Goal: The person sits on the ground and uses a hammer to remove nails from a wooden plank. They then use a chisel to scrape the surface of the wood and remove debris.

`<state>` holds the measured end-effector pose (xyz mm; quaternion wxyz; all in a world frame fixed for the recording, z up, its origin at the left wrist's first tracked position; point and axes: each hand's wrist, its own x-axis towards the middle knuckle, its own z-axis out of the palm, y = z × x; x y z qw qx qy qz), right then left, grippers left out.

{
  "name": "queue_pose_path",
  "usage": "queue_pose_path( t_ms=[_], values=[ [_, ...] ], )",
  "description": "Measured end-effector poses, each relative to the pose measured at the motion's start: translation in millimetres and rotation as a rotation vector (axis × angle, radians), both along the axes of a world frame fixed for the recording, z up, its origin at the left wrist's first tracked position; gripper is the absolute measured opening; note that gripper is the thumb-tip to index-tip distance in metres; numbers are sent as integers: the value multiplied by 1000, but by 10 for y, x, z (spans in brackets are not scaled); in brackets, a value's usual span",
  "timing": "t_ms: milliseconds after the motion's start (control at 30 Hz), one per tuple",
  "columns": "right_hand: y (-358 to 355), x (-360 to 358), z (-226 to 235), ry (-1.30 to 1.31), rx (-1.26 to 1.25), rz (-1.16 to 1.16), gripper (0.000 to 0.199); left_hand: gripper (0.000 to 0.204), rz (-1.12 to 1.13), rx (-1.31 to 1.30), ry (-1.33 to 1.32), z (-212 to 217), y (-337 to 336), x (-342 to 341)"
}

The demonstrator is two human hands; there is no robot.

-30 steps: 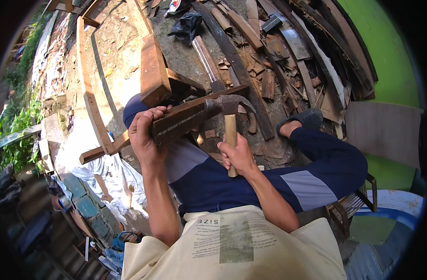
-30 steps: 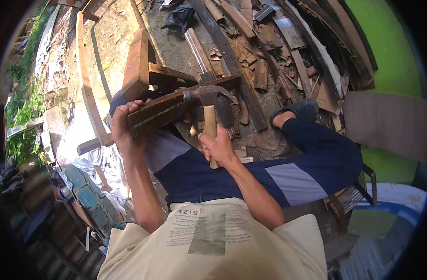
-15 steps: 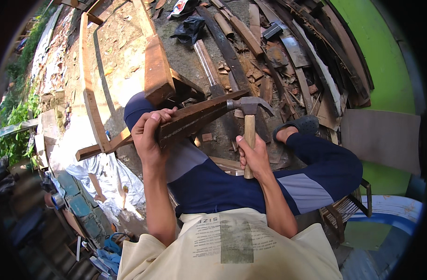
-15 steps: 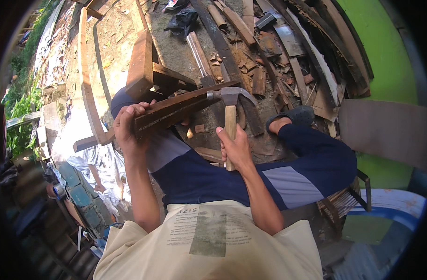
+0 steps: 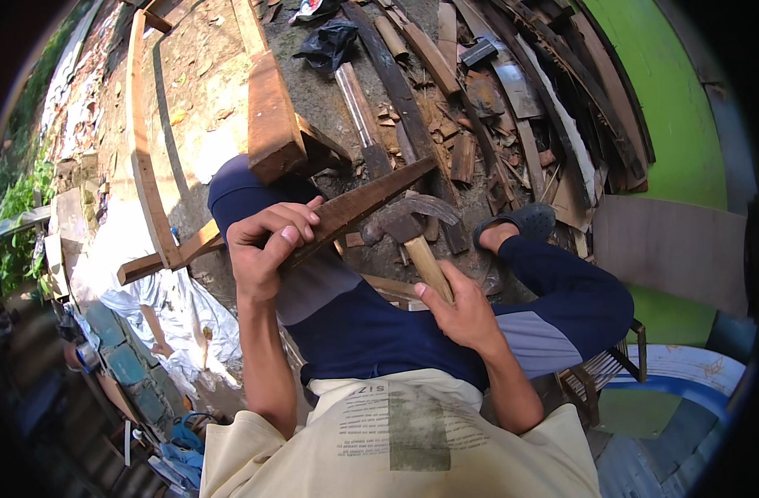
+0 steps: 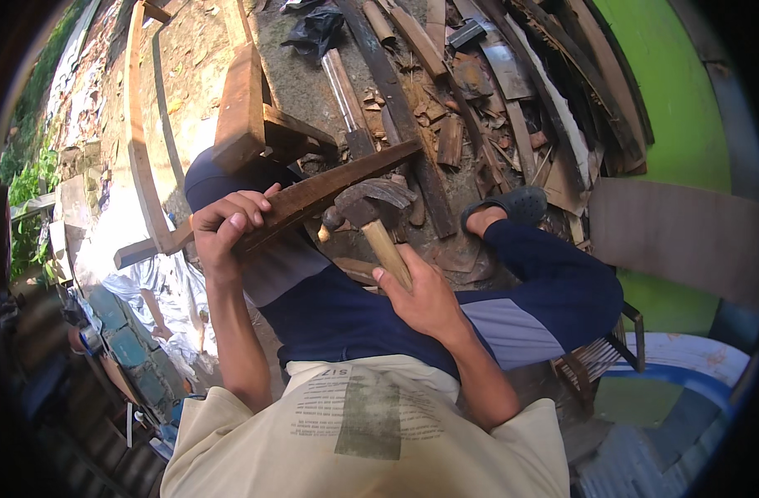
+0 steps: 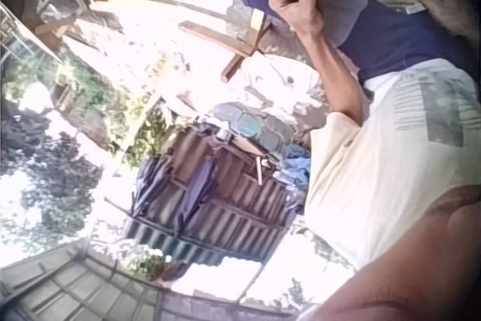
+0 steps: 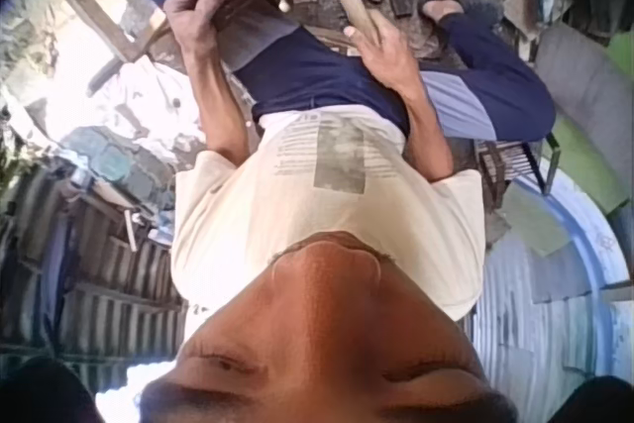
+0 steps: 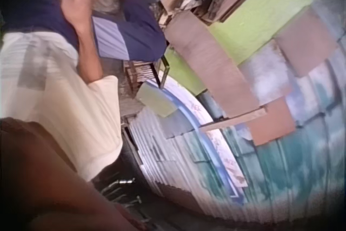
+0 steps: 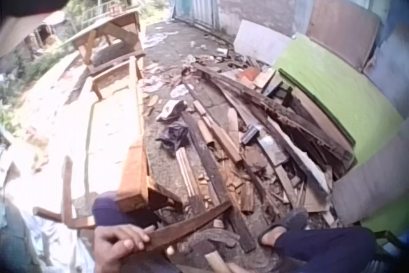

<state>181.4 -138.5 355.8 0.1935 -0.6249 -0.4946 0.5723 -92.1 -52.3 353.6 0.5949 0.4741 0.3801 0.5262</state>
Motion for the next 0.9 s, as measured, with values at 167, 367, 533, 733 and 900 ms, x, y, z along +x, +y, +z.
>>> queue_pose_path(
  t_ms=[167,367,533,733,900],
  values=[
    [38,41,106,78,-75,-170,27,10,-10,5,2,-12,5,-28],
    [-48,-189,86,203,-39,-399,27,10,-27,7,7,26,79,13],
    [-272,-256,-119,13,-97,202,40,11,-35,2,41,52,151,10],
    [100,-73,109,84,-67,-331,30,12,-38,13,24,29,205,-43],
    [37,-212,19,43,90,-297,30,13,-65,14,15,14,243,-44]
  ],
)
